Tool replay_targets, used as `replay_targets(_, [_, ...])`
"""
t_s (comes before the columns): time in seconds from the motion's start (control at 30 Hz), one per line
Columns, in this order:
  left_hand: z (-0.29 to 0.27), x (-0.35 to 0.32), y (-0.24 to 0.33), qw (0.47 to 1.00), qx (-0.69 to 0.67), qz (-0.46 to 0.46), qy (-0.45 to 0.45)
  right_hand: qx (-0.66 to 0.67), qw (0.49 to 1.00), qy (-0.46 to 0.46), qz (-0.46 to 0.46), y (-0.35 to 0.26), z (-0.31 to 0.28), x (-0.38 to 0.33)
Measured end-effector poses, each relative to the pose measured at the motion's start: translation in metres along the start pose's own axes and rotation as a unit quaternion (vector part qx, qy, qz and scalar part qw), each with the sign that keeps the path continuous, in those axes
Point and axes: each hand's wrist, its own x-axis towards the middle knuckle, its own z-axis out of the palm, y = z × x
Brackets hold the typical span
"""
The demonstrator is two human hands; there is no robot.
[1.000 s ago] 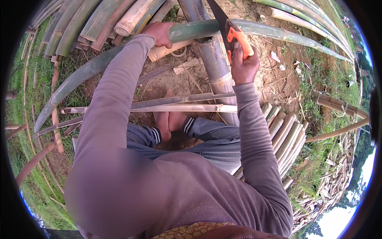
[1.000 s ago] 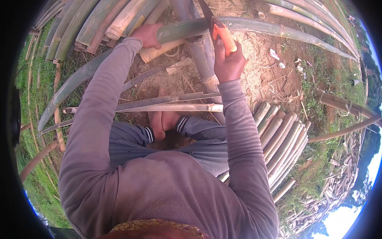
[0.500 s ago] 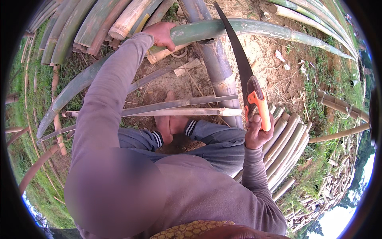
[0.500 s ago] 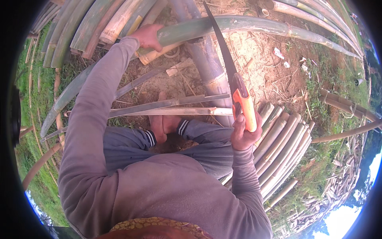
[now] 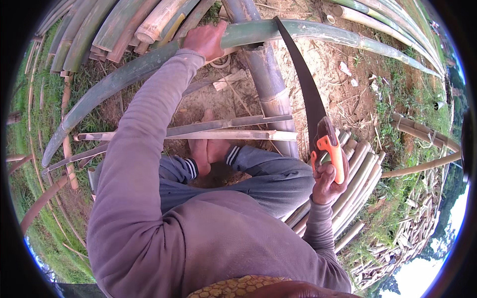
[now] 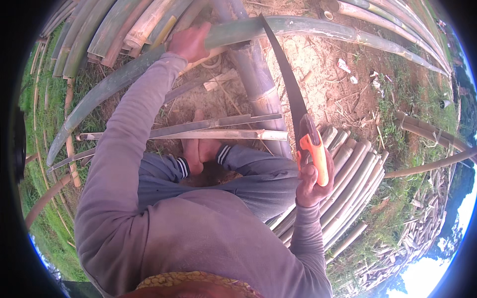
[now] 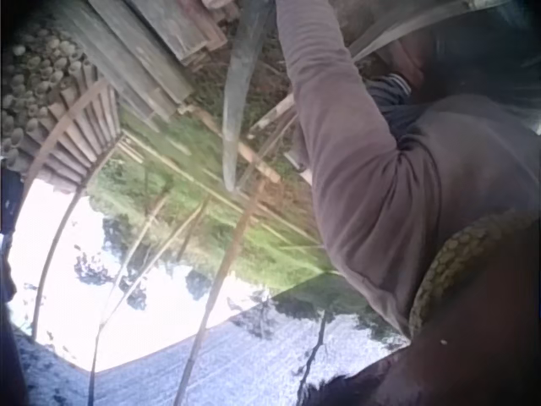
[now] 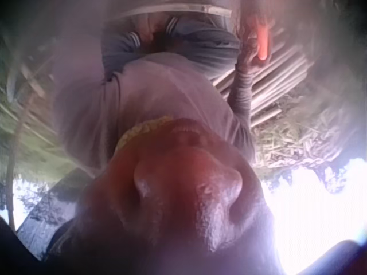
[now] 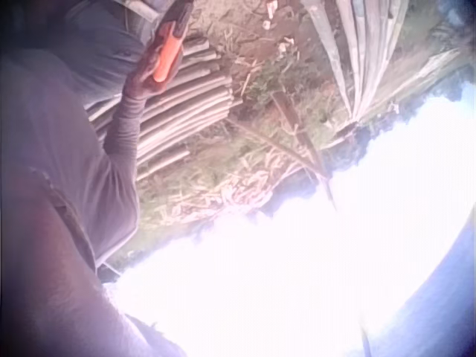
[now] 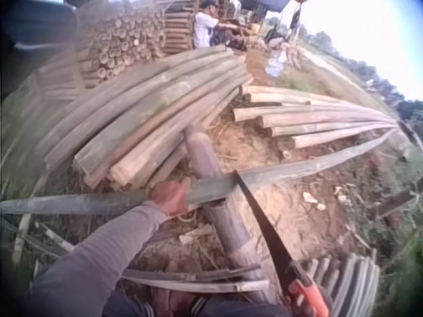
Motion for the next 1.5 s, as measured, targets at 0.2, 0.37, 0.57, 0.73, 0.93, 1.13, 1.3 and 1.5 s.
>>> replay_targets(0.2, [0.002, 0.005, -0.002, 1.0, -0.004, -0.006, -0.024, 0.021, 0.996, 0.013, -0.089, 0.002, 0.121, 0.144])
replay_targets(0.37, [-0.008, 0.001, 0.005, 0.999, 0.013, -0.011, -0.044, 0.033, 0.987, 0.02, -0.156, 0.049, 0.142, 0.177])
replay_targets(0.57, [-0.002, 0.009, 0.003, 0.997, 0.018, -0.038, -0.071, 0.105, 0.991, -0.01, -0.08, 0.054, 0.013, -0.001])
replay_targets(0.73, [-0.001, 0.009, 0.003, 0.999, 0.015, -0.013, -0.035, -0.007, 0.987, 0.04, -0.156, 0.029, 0.111, 0.13])
replay_targets(0.93, [-0.011, 0.004, 0.008, 0.998, 0.033, -0.027, -0.044, -0.015, 0.984, 0.045, -0.169, 0.048, 0.137, 0.155])
replay_targets(1.13, [0.003, 0.01, 0.003, 0.998, 0.03, -0.033, -0.054, -0.021, 0.992, 0.065, -0.11, 0.068, 0.016, -0.024])
replay_targets(1.3, [-0.002, 0.007, 0.003, 0.998, 0.021, -0.025, -0.049, -0.048, 0.988, 0.031, -0.146, 0.077, 0.136, 0.142])
replay_targets(1.5, [-0.013, 0.004, 0.009, 0.998, 0.017, -0.029, -0.047, -0.031, 0.986, 0.053, -0.153, 0.067, 0.125, 0.132])
